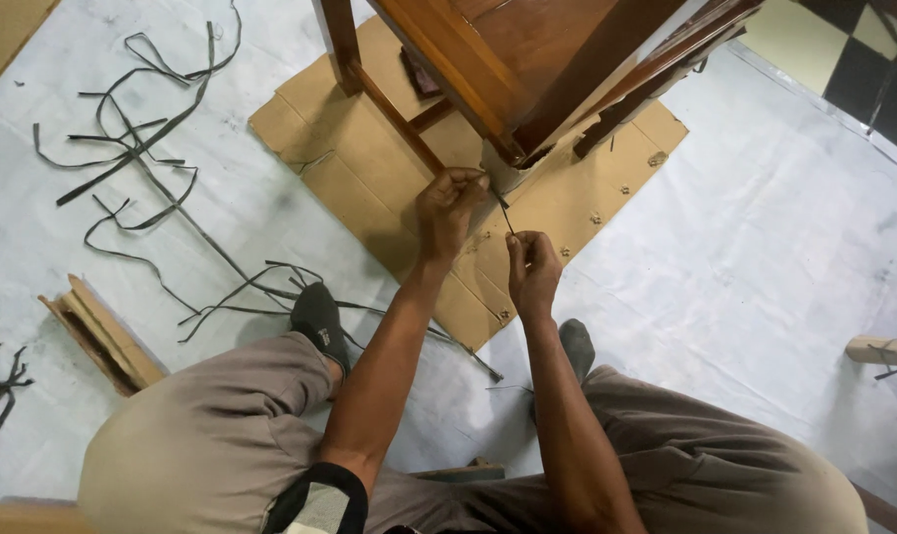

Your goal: The person is wrapping the legs of a wooden piece of furniture with cardboard and securing it with plastic ties.

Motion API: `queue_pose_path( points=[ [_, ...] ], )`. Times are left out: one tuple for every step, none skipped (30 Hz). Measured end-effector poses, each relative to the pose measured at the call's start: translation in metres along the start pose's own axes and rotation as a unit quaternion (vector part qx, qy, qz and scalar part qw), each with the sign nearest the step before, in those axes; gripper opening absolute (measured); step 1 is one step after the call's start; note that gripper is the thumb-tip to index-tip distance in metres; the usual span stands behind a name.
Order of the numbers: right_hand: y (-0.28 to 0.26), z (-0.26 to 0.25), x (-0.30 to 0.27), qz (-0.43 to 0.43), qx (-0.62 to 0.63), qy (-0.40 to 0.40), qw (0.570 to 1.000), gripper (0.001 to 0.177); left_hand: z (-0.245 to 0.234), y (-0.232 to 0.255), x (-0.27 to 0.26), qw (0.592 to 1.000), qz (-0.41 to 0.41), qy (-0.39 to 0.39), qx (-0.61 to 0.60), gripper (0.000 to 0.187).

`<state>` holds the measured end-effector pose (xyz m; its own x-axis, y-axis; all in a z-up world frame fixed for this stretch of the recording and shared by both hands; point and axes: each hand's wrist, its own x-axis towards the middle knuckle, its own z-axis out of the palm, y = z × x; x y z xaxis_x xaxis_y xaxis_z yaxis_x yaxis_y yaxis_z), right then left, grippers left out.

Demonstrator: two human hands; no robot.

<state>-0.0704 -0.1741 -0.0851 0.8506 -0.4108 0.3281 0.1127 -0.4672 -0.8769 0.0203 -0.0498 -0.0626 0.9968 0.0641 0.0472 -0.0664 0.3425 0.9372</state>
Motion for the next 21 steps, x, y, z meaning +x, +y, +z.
queue_pose_path(
  points=[
    [0.003,0.001,-0.002,0.010,-0.003,0.000,1.000,0.013,0.004,0.010,-0.003,1.000,0.000,-0.008,-0.006,0.014],
    [0.005,0.001,-0.004,0.010,-0.003,0.000,1.000,0.013,0.005,0.016,-0.006,1.000,0.001,-0.007,-0.006,0.014],
    [0.007,0.001,-0.007,0.019,-0.011,-0.007,1.000,0.012,0.005,0.022,-0.010,1.000,0.000,-0.023,0.004,0.015],
    [0.009,0.001,-0.010,0.028,-0.019,-0.014,0.999,0.011,0.006,0.029,-0.013,0.999,-0.001,-0.039,0.015,0.016],
    [0.013,0.002,-0.012,0.027,-0.018,-0.017,0.999,0.011,0.005,0.030,-0.015,0.999,-0.001,-0.036,0.016,0.016],
    [0.017,0.002,-0.014,0.033,-0.030,-0.033,0.998,0.012,0.004,0.032,-0.018,0.998,0.008,-0.053,0.021,0.018],
    [0.020,0.004,-0.017,0.040,-0.043,-0.049,0.997,0.012,0.001,0.034,-0.021,0.997,0.016,-0.070,0.026,0.020],
    [0.030,0.006,-0.023,0.041,-0.041,-0.052,0.997,0.012,-0.001,0.030,-0.024,0.997,0.016,-0.067,0.028,0.020],
    [0.040,0.008,-0.026,0.063,-0.068,-0.081,0.992,0.015,-0.003,0.027,-0.025,0.997,0.012,-0.077,0.019,0.024],
    [0.049,0.011,-0.030,0.084,-0.095,-0.111,0.986,0.019,-0.004,0.024,-0.027,0.996,0.008,-0.086,0.009,0.029],
    [0.053,0.013,-0.033,0.084,-0.094,-0.112,0.986,0.019,0.000,0.024,-0.028,0.996,0.009,-0.084,0.010,0.029],
    [0.056,0.015,-0.036,0.099,-0.111,-0.137,0.979,0.019,0.004,0.024,-0.029,0.997,0.019,-0.070,0.014,0.029],
    [0.060,0.017,-0.040,0.114,-0.128,-0.161,0.972,0.019,0.009,0.024,-0.030,0.998,0.030,-0.056,0.019,0.030],
    [0.064,0.018,-0.042,0.113,-0.128,-0.162,0.972,0.019,0.010,0.029,-0.030,0.998,0.031,-0.055,0.018,0.030],
    [0.068,0.018,-0.045,0.128,-0.139,-0.187,0.964,0.020,0.010,0.034,-0.030,0.996,0.053,-0.053,0.051,0.030],
    [0.072,0.019,-0.048,0.142,-0.151,-0.211,0.955,0.021,0.011,0.038,-0.030,0.992,0.076,-0.051,0.083,0.029],
    [0.075,0.020,-0.051,0.142,-0.151,-0.212,0.955,0.021,0.012,0.039,-0.030,0.992,0.076,-0.050,0.083,0.029],
    [0.078,0.022,-0.053,0.152,-0.161,-0.224,0.949,0.023,0.013,0.040,-0.030,0.985,0.102,-0.056,0.129,0.029],
    [0.082,0.024,-0.055,0.163,-0.171,-0.235,0.943,0.026,0.014,0.041,-0.030,0.974,0.127,-0.063,0.176,0.029],
    [0.091,0.025,-0.058,0.163,-0.171,-0.236,0.943,0.026,0.015,0.039,-0.030,0.974,0.127,-0.062,0.176,0.029],
    [0.099,0.026,-0.062,0.166,-0.189,-0.254,0.934,0.026,0.015,0.036,-0.030,0.972,0.139,-0.056,0.184,0.026]
  ],
)
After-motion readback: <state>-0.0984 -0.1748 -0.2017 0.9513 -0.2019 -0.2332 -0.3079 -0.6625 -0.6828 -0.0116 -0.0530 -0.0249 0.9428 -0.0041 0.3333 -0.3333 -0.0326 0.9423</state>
